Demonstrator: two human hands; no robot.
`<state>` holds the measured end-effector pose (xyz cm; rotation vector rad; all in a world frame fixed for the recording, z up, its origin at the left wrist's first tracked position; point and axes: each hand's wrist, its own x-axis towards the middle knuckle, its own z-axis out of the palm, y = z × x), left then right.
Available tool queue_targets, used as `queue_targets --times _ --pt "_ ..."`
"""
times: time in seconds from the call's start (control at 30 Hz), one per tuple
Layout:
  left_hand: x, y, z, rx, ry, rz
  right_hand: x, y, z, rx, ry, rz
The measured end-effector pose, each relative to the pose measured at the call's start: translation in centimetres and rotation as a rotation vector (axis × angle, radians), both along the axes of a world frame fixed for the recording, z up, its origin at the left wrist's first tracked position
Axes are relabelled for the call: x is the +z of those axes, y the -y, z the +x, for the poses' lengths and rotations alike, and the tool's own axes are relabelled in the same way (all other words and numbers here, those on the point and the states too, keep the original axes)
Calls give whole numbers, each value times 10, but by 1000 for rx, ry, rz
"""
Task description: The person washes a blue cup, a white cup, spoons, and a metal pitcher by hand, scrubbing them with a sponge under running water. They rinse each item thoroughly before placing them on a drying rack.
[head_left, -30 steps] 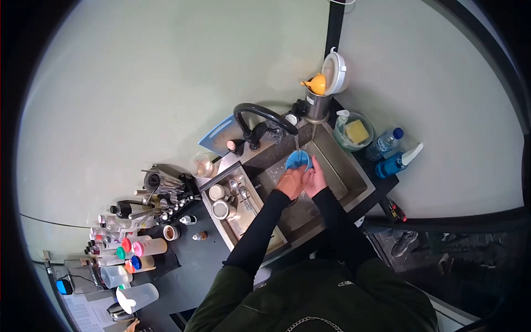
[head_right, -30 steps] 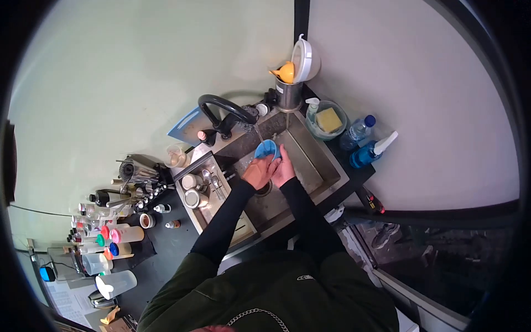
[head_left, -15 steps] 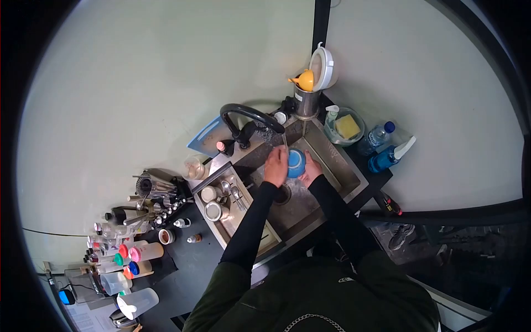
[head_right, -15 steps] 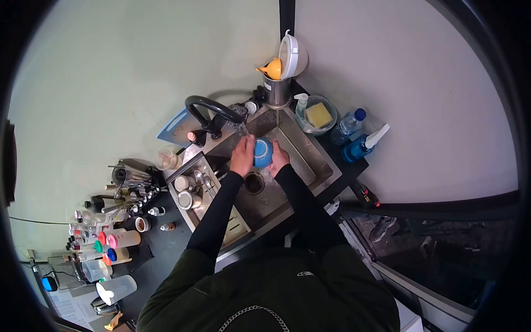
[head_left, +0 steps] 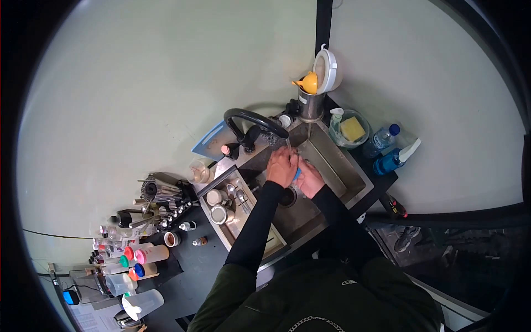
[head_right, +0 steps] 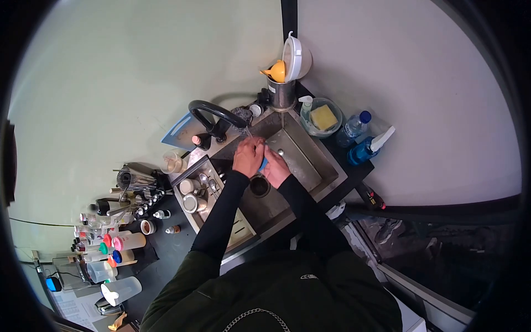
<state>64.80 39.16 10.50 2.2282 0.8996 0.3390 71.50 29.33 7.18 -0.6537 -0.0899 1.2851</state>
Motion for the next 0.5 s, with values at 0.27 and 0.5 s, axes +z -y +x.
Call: queue_targets --times 0.27,0.5 --pt "-18 33 1 20 435 413 -86 -9 25 62 -520 698" --pt "-54 48 -9 212 694 -247 -45 3 22 -152 -240 -4"
